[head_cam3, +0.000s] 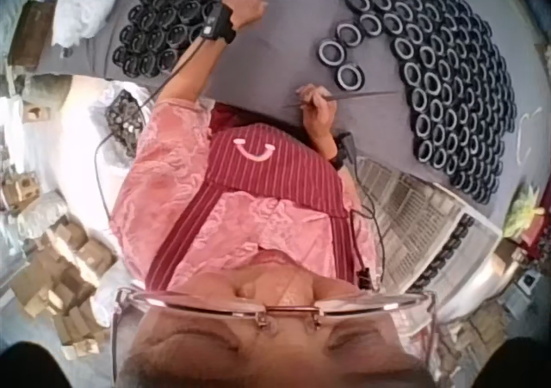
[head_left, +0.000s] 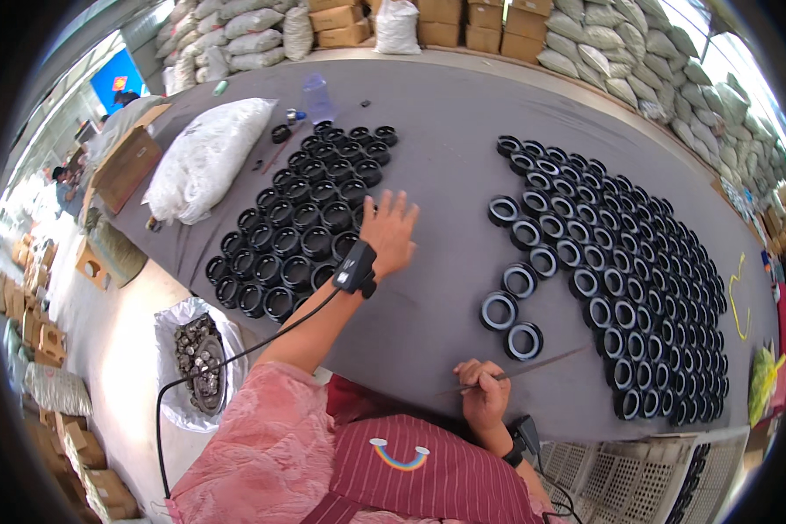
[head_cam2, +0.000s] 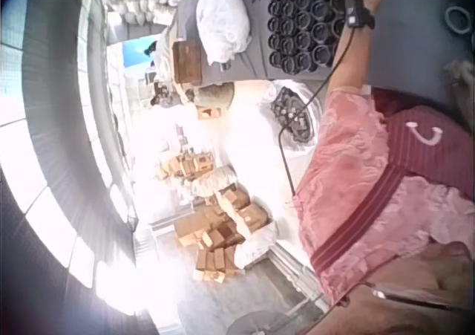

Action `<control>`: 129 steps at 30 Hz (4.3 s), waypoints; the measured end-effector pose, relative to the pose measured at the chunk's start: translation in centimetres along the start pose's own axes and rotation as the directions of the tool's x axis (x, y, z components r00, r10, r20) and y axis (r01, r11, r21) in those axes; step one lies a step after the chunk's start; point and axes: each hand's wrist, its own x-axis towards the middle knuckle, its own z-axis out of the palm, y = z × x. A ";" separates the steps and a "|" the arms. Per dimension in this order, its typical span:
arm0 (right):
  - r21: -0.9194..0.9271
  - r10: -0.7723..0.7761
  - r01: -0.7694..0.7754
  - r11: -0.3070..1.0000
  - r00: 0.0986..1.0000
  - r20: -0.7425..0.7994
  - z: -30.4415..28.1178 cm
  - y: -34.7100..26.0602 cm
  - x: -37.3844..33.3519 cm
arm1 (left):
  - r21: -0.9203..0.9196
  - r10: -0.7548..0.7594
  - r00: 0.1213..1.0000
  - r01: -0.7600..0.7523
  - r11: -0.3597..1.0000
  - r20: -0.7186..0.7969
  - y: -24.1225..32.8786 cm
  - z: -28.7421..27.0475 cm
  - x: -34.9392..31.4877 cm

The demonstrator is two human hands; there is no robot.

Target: The recorder is assembling or inspecting black plastic ring components by inserting white inner rings and using a metal rod to check them.

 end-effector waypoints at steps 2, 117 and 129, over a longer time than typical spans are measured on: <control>0.023 0.006 -0.005 1.000 1.000 -0.017 -0.4 0.5 -0.1 | -0.764 0.155 0.986 -0.143 0.629 -0.058 3.4 -2.1 -0.4; -0.931 0.090 0.237 0.278 0.959 0.270 2.6 -5.6 1.3 | -0.994 0.178 0.982 0.047 0.101 0.064 7.6 -10.2 -16.1; -0.382 0.114 -0.199 0.902 0.965 -0.235 0.0 -1.4 -2.0 | -0.983 0.091 0.984 0.145 0.114 0.156 8.6 -10.3 -16.1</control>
